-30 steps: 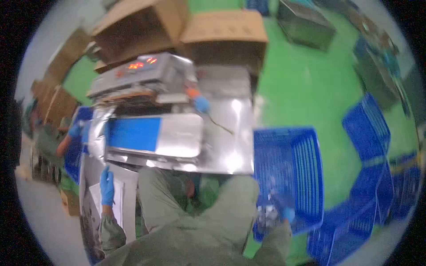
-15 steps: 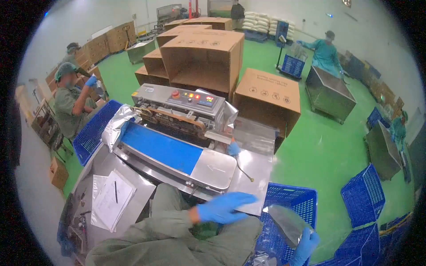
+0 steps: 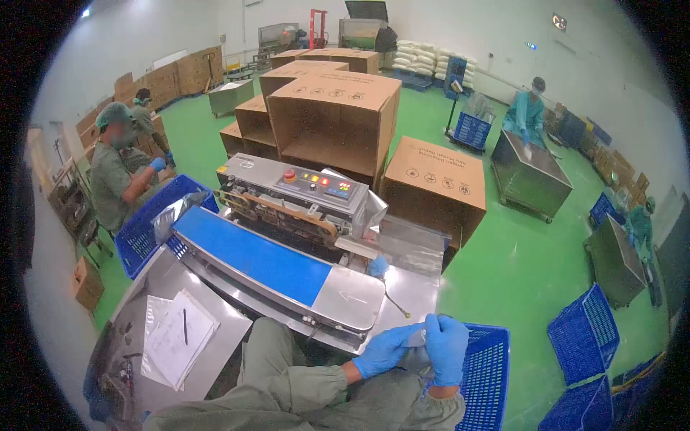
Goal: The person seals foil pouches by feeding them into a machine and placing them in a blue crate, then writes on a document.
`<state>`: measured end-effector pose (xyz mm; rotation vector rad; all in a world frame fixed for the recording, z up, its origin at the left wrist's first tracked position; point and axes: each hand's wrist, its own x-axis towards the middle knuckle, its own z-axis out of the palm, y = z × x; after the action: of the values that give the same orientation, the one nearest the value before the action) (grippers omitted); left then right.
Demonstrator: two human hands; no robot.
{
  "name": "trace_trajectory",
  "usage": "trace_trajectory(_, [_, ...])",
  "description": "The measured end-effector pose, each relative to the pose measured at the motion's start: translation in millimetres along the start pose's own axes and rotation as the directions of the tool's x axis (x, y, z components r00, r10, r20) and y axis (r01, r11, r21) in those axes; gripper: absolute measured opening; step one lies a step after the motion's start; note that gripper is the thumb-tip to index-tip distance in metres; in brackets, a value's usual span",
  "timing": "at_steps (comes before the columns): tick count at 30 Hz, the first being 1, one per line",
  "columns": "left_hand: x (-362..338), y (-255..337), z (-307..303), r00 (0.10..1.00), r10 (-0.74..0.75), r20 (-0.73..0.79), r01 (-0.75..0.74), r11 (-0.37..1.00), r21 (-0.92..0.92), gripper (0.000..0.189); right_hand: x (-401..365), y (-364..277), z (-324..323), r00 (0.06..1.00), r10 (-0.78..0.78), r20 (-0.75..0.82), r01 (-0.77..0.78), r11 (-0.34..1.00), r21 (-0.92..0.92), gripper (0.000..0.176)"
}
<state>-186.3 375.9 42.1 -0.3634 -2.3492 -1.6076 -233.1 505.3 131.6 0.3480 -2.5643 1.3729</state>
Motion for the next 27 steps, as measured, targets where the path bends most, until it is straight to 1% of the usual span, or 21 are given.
trace_trajectory(1, [0.6, -3.6, -4.8, 0.997, -0.072, 0.014, 0.072, 0.997, -0.042, 0.047, -2.6, -18.5, -3.8, 1.000, -0.014, 0.024, 0.014, 1.000, 0.017, 0.025])
trace_trajectory(2, [0.2, -7.8, -6.2, 0.994, -0.106, -0.038, 0.105, 0.994, -0.017, 0.045, -6.5, -31.0, -21.1, 0.995, -0.015, 0.098, 0.021, 0.998, -0.058, 0.019])
trace_trajectory(3, [1.8, -13.4, -8.3, 0.994, -0.105, -0.038, 0.104, 0.994, -0.013, 0.045, -6.5, -29.0, -28.3, 0.995, -0.017, 0.097, 0.022, 0.998, -0.055, 0.019])
trace_trajectory(4, [2.5, -19.7, -9.3, 0.994, -0.104, -0.018, 0.104, 0.995, 0.006, 0.047, -10.3, -21.0, -35.9, 0.995, -0.010, -0.099, 0.019, 0.995, 0.093, 0.020])
trace_trajectory(5, [3.8, -22.7, -10.1, 0.995, -0.101, 0.000, 0.101, 0.995, 0.022, 0.049, -13.5, -11.2, -42.5, 0.957, 0.024, -0.289, 0.046, 0.971, 0.234, 0.026])
trace_trajectory(6, [5.5, -24.0, -10.0, 0.995, -0.099, -0.002, 0.099, 0.995, 0.019, 0.049, -14.4, 0.1, -48.9, 0.957, 0.020, -0.289, 0.049, 0.972, 0.231, 0.026])
trace_trajectory(8, [5.9, -20.5, -10.8, 0.998, -0.065, -0.024, 0.065, 0.997, -0.034, 0.048, -22.2, 21.0, -57.1, 0.989, 0.145, 0.010, -0.136, 0.904, 0.405, 0.028])
trace_trajectory(9, [6.8, -16.0, -13.7, 0.998, -0.061, -0.025, 0.060, 0.997, -0.037, 0.048, -26.8, 26.4, -54.7, 0.990, 0.141, 0.008, -0.132, 0.906, 0.402, 0.028])
trace_trajectory(10, [9.0, -1.6, -22.6, 0.997, -0.072, 0.003, 0.073, 0.996, -0.059, 0.047, -30.0, 30.1, -50.6, 0.972, 0.110, 0.206, -0.185, 0.902, 0.390, 0.035])
trace_trajectory(11, [11.2, 6.4, -27.0, 0.996, -0.084, 0.031, 0.086, 0.993, -0.081, 0.047, -32.4, 36.1, -46.9, 0.914, 0.076, 0.398, -0.235, 0.900, 0.367, 0.041])
trace_trajectory(12, [11.9, -2.4, -22.0, 0.996, -0.080, 0.026, 0.082, 0.993, -0.084, 0.047, -35.0, 49.9, -42.9, 0.914, 0.072, 0.398, -0.230, 0.903, 0.364, 0.041])
trace_trajectory(14, [8.8, -19.8, -11.8, 0.986, -0.165, -0.013, 0.166, 0.986, 0.034, 0.031, -37.4, 75.6, -30.8, 0.909, 0.050, 0.413, -0.121, 0.982, 0.147, 0.046])
trace_trajectory(15, [6.6, -20.5, -11.2, 0.986, -0.167, -0.012, 0.168, 0.985, 0.034, 0.031, -34.8, 85.0, -22.7, 0.909, 0.053, 0.414, -0.124, 0.981, 0.147, 0.046])
trace_trajectory(17, [7.3, -3.2, -23.5, 0.995, -0.093, 0.045, 0.094, 0.996, -0.006, 0.041, -29.0, 77.3, -8.6, 0.958, -0.114, 0.264, 0.122, 0.992, -0.014, 0.047])
trace_trajectory(18, [5.0, -11.7, -20.0, 0.995, -0.092, 0.044, 0.092, 0.996, -0.004, 0.041, -31.0, 70.9, -3.2, 0.979, -0.021, 0.204, 0.013, 0.999, 0.040, 0.047])
trace_trajectory(19, [1.6, -28.3, -13.0, 0.998, -0.062, 0.029, 0.061, 0.998, 0.012, 0.040, -29.9, 68.8, -4.0, 0.978, -0.026, 0.205, 0.017, 0.999, 0.043, 0.047])
trace_trajectory(21, [-2.1, -33.9, -14.7, 0.999, -0.031, 0.012, 0.031, 0.999, 0.029, 0.039, -28.3, 66.7, -6.6, 0.944, -0.218, 0.247, 0.214, 0.976, 0.043, 0.061])
trace_trajectory(22, [-2.9, -27.5, -19.5, 0.999, -0.029, 0.035, 0.029, 0.999, 0.016, 0.039, -31.0, 64.7, -6.9, 0.944, -0.219, 0.247, 0.215, 0.976, 0.043, 0.061])
trace_trajectory(24, [-2.6, -18.6, -27.1, 0.998, -0.024, 0.058, 0.024, 1.000, 0.002, 0.039, -38.1, 62.2, -8.8, 0.955, -0.093, 0.281, 0.001, 0.950, 0.313, 0.077])
trace_trajectory(25, [-1.9, -15.4, -30.1, 0.994, -0.067, 0.088, 0.067, 0.998, 0.002, 0.039, -41.1, 60.3, -11.4, 0.955, -0.094, 0.280, 0.002, 0.950, 0.312, 0.077])
trace_trajectory(27, [-2.4, -18.7, -29.9, 0.987, -0.109, 0.120, 0.110, 0.994, 0.004, 0.039, -46.7, 58.8, -17.2, 0.940, -0.114, 0.323, -0.045, 0.893, 0.448, 0.073])
